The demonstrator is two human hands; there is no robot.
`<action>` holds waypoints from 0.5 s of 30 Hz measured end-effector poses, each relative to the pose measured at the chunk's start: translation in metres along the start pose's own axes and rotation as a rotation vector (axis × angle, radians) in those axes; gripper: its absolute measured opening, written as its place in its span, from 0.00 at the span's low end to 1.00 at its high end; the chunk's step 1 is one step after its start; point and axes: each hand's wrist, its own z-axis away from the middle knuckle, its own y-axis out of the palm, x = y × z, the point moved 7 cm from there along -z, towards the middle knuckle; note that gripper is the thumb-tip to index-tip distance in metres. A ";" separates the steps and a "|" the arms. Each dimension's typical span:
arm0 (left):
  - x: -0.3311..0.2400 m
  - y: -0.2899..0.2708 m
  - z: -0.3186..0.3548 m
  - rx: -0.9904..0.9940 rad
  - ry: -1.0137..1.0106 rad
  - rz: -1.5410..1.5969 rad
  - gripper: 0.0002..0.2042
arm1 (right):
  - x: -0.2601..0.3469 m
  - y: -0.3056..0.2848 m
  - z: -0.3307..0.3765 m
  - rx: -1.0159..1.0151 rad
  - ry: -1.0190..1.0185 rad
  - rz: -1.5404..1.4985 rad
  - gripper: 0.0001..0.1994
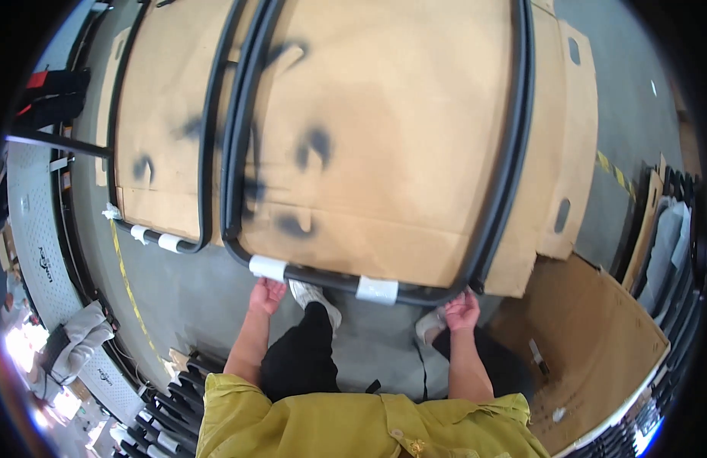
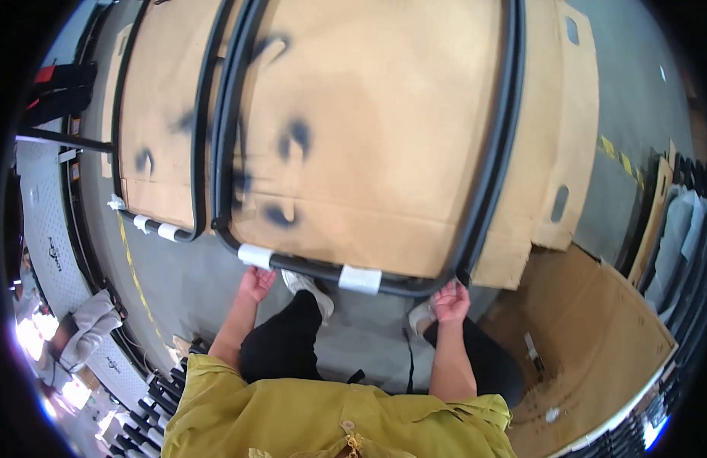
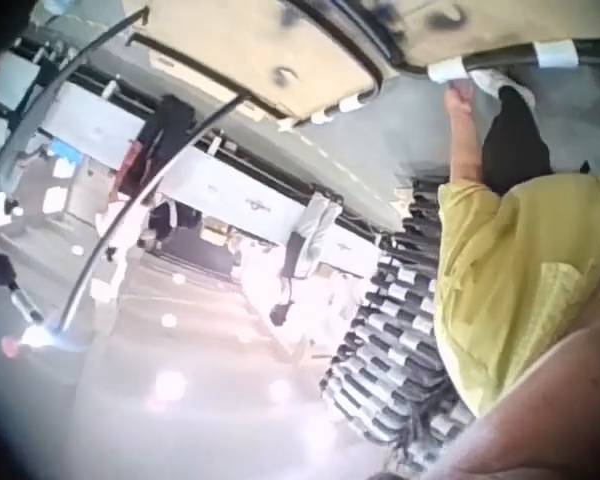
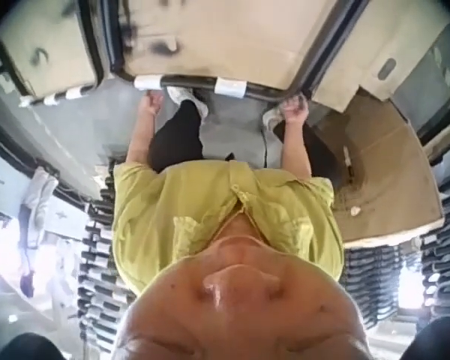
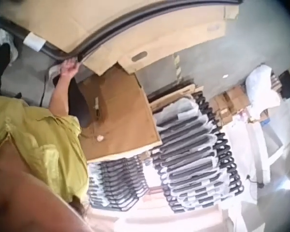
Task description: Applying protective foam padding to metal frames and preparing them for transport in a warehouse environment.
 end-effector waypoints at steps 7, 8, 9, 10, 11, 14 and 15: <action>-0.039 0.097 0.005 0.632 0.277 0.148 0.17 | -0.001 0.042 -0.094 -0.355 -0.193 0.021 0.19; -0.037 0.097 0.002 0.651 0.291 0.155 0.17 | -0.014 0.082 -0.113 -0.338 -0.170 0.015 0.20; -0.031 0.102 -0.003 0.684 0.306 0.156 0.17 | -0.022 0.122 -0.134 -0.313 -0.153 -0.001 0.21; -0.026 0.098 -0.002 0.698 0.320 0.157 0.17 | -0.033 0.152 -0.144 -0.300 -0.124 -0.007 0.22; -0.028 0.099 -0.008 0.710 0.332 0.158 0.17 | -0.042 0.182 -0.152 -0.289 -0.095 -0.012 0.23; -0.030 0.084 -0.011 0.700 0.316 0.188 0.18 | 0.002 0.013 -0.128 -0.319 -0.015 0.018 0.26; -0.028 0.085 -0.012 0.704 0.287 0.192 0.18 | 0.031 -0.058 -0.122 -0.341 -0.007 0.023 0.28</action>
